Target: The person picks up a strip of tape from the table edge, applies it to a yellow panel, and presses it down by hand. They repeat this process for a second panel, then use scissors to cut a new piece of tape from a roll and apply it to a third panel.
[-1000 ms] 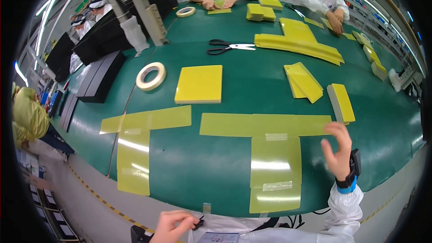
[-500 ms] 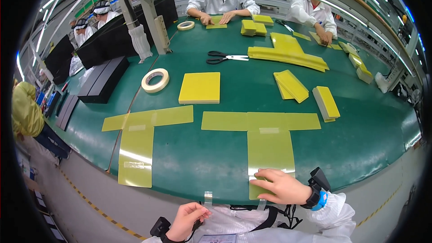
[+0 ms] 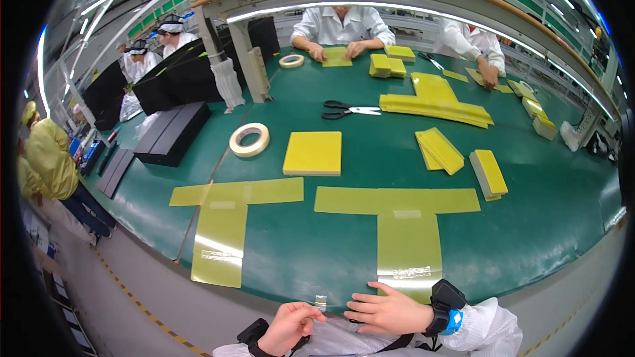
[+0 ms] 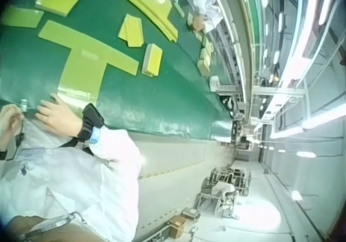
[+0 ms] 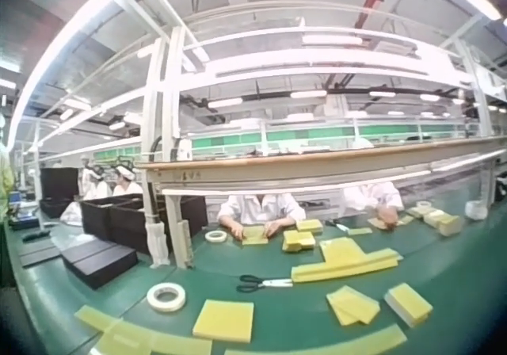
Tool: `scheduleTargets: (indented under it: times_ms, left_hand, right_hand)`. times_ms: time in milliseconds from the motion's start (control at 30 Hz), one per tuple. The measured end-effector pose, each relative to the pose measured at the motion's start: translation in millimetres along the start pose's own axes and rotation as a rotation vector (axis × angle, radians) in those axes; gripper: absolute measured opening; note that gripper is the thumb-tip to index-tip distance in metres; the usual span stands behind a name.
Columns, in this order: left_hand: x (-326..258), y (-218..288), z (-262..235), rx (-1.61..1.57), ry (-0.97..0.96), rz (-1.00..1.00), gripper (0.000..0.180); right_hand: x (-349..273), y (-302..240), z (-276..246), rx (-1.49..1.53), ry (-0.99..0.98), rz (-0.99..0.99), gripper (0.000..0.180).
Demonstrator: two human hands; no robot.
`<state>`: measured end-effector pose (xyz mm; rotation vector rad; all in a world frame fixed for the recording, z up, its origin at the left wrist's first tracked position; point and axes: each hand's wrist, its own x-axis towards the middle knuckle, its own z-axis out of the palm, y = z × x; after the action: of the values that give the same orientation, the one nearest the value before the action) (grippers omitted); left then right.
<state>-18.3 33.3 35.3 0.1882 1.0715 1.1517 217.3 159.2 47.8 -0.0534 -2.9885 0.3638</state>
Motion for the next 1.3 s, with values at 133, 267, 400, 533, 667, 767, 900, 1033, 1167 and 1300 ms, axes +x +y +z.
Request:
scheduleTargets:
  times_ms: [133, 267, 400, 533, 667, 767, 900, 1033, 1167, 1300]
  left_hand:
    - [-7, 18, 27, -0.017, 0.016, 0.021, 0.018]
    - [12, 13, 7, -0.025, -0.004, 0.034, 0.012]
    - [-18, 50, 36, 0.038, -0.094, 0.438, 0.013]
    - [-60, 63, 91, 0.405, -0.125, 1.019, 0.012]
    - [-52, 62, 103, 0.55, -0.234, 0.803, 0.01]
    - [-40, 56, 119, 0.54, -0.257, 0.78, 0.011]
    - [-29, 68, 141, 0.63, -0.306, 0.776, 0.011]
    - [-8, 73, 154, 0.715, -0.297, 0.751, 0.01]
    - [19, 87, 162, 0.729, -0.189, 0.54, 0.006]
    - [79, 101, 152, 0.701, -0.169, 0.417, 0.021]
  right_hand:
    - [0, -6, -6, -0.061, -0.08, 0.051, 0.046]
    - [4, -7, -9, -0.033, -0.075, 0.031, 0.047]
    - [2, -4, -12, -0.013, -0.068, 0.054, 0.046]
    - [5, 12, -23, 0.209, -0.065, 0.027, 0.043]
    - [10, 9, -88, 0.728, 0.379, 0.204, 0.038]
    - [10, 11, -132, 0.827, 0.574, 0.308, 0.031]
    - [7, 27, -150, 1.0, 0.545, 0.306, 0.022]
    - [6, 43, -158, 0.958, 0.575, 0.326, 0.015]
    - [8, 74, -162, 0.669, 0.606, 0.339, 0.009]
    - [13, 121, -141, 0.554, 0.647, 0.408, 0.008]
